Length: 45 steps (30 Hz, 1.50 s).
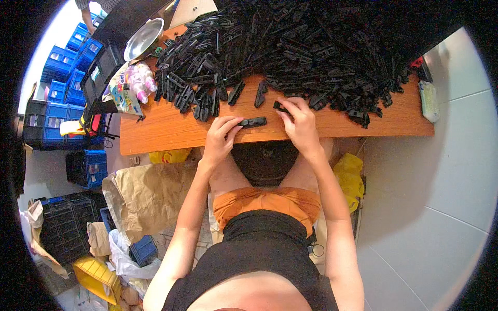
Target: The recorder is sorting through a large pile of small black plastic parts on a desk.
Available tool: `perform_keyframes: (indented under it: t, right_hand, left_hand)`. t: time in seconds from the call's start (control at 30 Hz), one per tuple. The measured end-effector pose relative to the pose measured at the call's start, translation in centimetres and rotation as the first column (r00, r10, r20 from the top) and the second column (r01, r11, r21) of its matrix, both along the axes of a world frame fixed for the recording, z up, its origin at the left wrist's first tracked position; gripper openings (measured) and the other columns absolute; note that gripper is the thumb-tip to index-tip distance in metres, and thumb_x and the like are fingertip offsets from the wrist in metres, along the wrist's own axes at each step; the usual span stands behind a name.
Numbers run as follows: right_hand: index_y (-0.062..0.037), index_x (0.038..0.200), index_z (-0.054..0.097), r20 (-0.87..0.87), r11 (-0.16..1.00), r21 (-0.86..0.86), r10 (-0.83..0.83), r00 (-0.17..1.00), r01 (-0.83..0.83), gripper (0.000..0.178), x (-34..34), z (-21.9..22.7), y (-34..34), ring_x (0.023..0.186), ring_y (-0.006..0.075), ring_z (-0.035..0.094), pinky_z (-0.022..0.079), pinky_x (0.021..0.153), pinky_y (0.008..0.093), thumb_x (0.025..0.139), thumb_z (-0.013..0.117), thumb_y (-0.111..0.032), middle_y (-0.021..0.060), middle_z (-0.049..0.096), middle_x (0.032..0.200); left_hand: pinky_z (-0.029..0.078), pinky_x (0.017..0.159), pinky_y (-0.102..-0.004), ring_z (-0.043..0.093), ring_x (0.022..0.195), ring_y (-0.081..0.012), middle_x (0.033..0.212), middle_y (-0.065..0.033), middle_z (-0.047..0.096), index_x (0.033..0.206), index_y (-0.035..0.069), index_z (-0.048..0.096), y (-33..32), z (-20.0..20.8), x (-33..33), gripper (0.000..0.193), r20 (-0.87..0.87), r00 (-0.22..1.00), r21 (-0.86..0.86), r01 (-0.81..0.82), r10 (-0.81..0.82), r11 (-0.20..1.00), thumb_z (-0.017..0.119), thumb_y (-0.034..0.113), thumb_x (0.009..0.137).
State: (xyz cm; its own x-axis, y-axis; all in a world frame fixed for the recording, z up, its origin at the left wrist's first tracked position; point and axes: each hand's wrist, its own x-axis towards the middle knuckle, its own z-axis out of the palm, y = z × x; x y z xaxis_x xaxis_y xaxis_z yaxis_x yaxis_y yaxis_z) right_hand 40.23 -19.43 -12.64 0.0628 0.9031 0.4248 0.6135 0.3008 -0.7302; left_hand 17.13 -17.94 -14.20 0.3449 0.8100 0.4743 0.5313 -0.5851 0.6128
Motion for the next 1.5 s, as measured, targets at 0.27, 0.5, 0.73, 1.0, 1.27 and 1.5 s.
perform_keyframes:
  t: [0.27,0.5,0.73,1.0,1.27,1.5]
  right_hand:
    - [-0.0028,0.112,0.067,-0.433,0.974,-0.163,0.073,0.899,-0.157,0.030,-0.8,-0.5,-0.3,0.095,0.0168,0.064,0.052,0.082,0.0278,0.083,0.069,-0.003,0.0114,0.067,0.108]
    - [-0.0007,0.105,0.068,-0.314,0.959,-0.132,0.202,0.928,-0.253,0.031,-0.7,-1.5,-0.7,0.095,0.0240,0.065,0.052,0.081,0.0298,0.075,0.072,0.001,0.0137,0.067,0.107]
    - [-0.0048,0.101,0.071,-0.062,0.959,-0.070,0.272,0.960,-0.276,0.030,-0.1,-1.5,0.2,0.100,0.0281,0.062,0.048,0.087,0.0374,0.072,0.074,-0.008,0.0103,0.071,0.096]
    - [-0.0074,0.099,0.073,-0.067,0.967,-0.041,0.250,0.966,-0.253,0.029,-0.9,-2.2,-0.7,0.102,0.0261,0.061,0.045,0.089,0.0383,0.070,0.076,-0.010,0.0087,0.071,0.097]
    - [-0.0084,0.103,0.069,0.055,0.944,-0.021,0.329,0.943,-0.328,0.028,0.6,0.4,-3.6,0.101,0.0283,0.061,0.049,0.088,0.0384,0.075,0.073,-0.011,0.0104,0.064,0.111]
    - [-0.0005,0.112,0.060,0.254,0.936,0.074,-0.352,0.901,0.345,0.029,5.9,-2.7,-1.6,0.110,0.0360,0.052,0.043,0.093,0.0429,0.086,0.064,-0.012,0.0181,0.055,0.118]
  left_hand:
    - [0.048,0.073,-0.0356,0.058,0.082,-0.0263,0.092,-0.0067,0.065,0.098,0.006,0.069,0.4,0.5,0.7,0.021,-0.038,0.999,0.032,0.020,-0.019,0.999,0.069,0.004,0.077]
    - [0.049,0.073,-0.0345,0.060,0.083,-0.0264,0.093,-0.0076,0.067,0.100,0.007,0.070,0.3,0.3,0.6,0.024,-0.036,0.999,-0.021,0.009,-0.010,1.000,0.070,0.002,0.077]
    - [0.047,0.070,-0.0327,0.059,0.077,-0.0236,0.085,-0.0049,0.067,0.102,0.011,0.072,0.4,-0.5,0.1,0.029,-0.025,1.000,-0.064,-0.004,0.003,0.998,0.071,0.003,0.074]
    - [0.048,0.076,-0.0322,0.061,0.079,-0.0238,0.090,-0.0073,0.067,0.105,0.009,0.071,0.5,-0.4,0.9,0.029,-0.060,0.993,-0.095,0.099,-0.105,0.991,0.069,0.002,0.077]
    - [0.055,0.068,-0.0359,0.066,0.086,-0.0303,0.110,-0.0107,0.062,0.115,0.005,0.061,3.7,0.3,2.9,0.028,-0.248,0.904,0.148,-0.319,0.348,0.936,0.062,0.009,0.087]
    - [0.054,0.069,-0.0341,0.063,0.080,-0.0249,0.109,-0.0086,0.064,0.096,0.006,0.066,1.5,0.6,1.8,0.014,-0.281,0.888,0.338,-0.262,0.363,0.904,0.063,0.006,0.083]
